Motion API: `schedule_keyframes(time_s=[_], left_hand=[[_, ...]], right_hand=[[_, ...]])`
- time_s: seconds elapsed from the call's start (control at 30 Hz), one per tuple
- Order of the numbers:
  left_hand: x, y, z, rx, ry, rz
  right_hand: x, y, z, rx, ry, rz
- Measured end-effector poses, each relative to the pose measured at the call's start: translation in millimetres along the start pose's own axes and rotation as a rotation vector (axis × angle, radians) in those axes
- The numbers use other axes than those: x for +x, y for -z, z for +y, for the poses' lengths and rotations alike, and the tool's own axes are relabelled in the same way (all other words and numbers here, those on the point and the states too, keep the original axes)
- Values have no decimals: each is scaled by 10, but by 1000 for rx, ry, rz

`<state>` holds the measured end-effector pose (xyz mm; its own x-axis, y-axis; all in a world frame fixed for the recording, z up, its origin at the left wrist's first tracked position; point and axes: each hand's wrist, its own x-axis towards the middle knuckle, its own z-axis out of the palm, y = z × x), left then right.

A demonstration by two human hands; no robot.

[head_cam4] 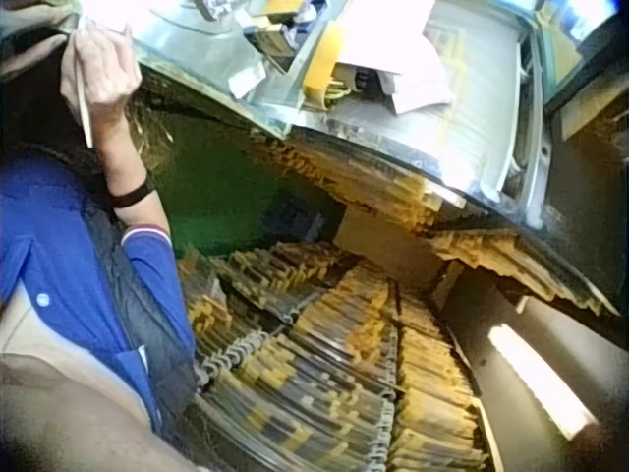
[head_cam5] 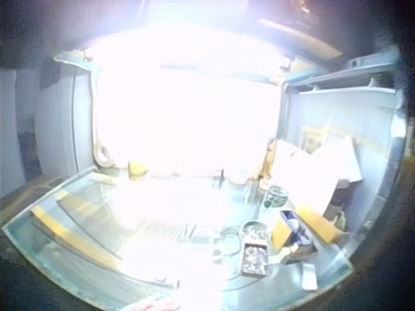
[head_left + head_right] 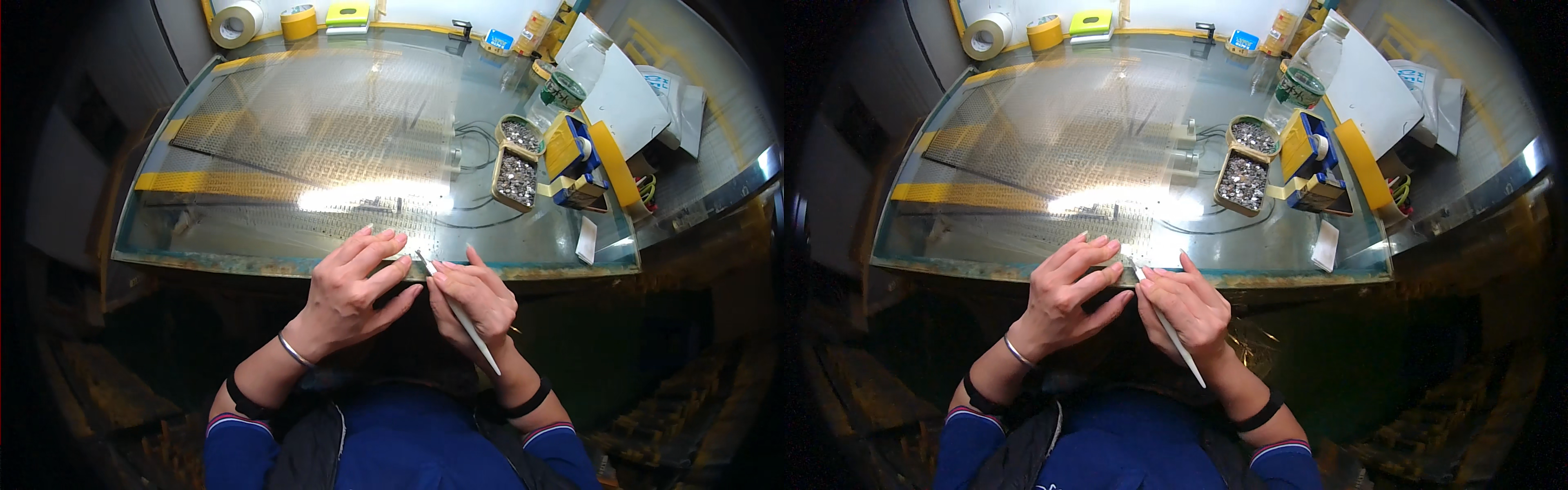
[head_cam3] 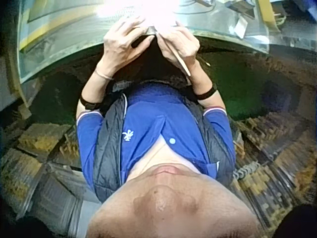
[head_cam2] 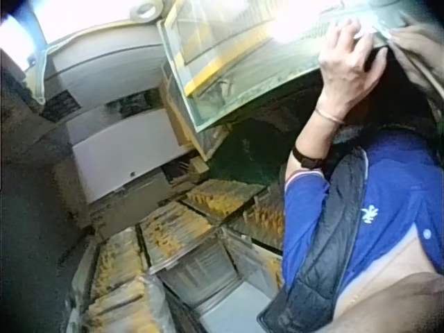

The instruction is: Handling, aligning, and securing metal mesh sheets using small components and hand tools on a glass-topped workbench.

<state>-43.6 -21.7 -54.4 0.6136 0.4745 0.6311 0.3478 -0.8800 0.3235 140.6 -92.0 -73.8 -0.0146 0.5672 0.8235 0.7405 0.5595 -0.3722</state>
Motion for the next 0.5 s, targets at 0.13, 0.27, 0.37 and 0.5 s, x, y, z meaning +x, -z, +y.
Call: schedule_keyframes(time_s=[0.13,0.27,0.37,0.5], left_hand=[[13,-17,-13,55,-21,13],[22,-54,-19,81,-21,17],[39,-76,-1,68,-4,35],[62,-73,23,75,-7,42]], right_hand=[[21,-27,21,-6,-2,42],[35,-40,15,-2,-28,80],[42,-56,16,13,-52,104],[73,-62,60,25,-62,125]])
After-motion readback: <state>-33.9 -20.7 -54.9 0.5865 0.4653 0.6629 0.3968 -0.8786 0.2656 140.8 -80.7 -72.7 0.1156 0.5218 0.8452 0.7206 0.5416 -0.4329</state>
